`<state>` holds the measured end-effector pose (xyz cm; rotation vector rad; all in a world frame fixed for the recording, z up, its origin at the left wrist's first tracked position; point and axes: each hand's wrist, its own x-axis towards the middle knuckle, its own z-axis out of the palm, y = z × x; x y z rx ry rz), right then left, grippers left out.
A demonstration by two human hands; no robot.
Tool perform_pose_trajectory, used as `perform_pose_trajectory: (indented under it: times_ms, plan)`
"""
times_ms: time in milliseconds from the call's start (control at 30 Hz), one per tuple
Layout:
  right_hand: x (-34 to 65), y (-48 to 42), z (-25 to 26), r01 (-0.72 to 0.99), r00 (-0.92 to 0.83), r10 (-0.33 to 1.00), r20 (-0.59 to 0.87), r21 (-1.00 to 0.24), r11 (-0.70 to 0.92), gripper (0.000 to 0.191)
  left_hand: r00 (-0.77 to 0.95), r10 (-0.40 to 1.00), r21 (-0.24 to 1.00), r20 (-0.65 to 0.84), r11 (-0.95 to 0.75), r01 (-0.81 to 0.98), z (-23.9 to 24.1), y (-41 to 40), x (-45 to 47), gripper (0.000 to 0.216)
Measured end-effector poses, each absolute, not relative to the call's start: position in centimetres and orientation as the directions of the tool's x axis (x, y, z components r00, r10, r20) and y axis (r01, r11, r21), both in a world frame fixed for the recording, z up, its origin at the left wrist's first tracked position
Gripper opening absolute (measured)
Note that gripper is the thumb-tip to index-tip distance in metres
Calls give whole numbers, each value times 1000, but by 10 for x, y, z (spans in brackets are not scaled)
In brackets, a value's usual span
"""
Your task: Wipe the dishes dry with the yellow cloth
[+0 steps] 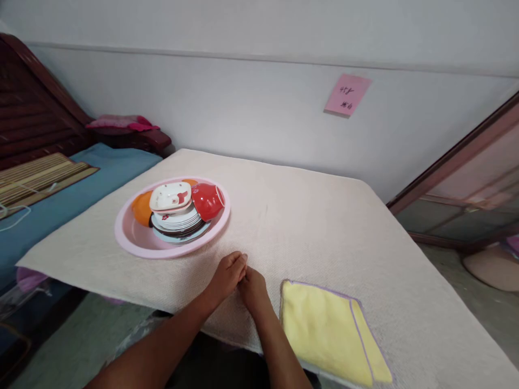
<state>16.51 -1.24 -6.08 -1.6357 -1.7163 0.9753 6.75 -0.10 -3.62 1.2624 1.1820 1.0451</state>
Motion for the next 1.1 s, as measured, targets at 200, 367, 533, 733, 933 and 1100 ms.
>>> perform_pose_trajectory:
  times_ms: [200,367,533,733,933,1100]
  plan:
    - [150,-25,-57,563,-124,990,-62,-826,19,23,114,989,995,-99,99,7,-17,-14,53,35]
    - [147,-39,-53,568,-121,990,-73,-823,9,30,144,986,997,-78,74,31,-13,-26,44,35]
    - [152,-44,-52,568,-119,990,-77,-823,4,31,187,980,997,-72,72,6,-20,-28,46,36]
    - [160,-36,-49,545,-99,992,-83,-838,-16,38,153,987,996,-49,59,-61,-18,-24,52,40]
    - [164,-24,-37,411,-6,991,-131,-904,-117,54,108,988,973,-112,131,-188,-15,-18,53,43]
    - [168,-25,-29,85,38,987,-153,-984,-156,64,154,973,920,-172,215,-327,-4,-14,51,51]
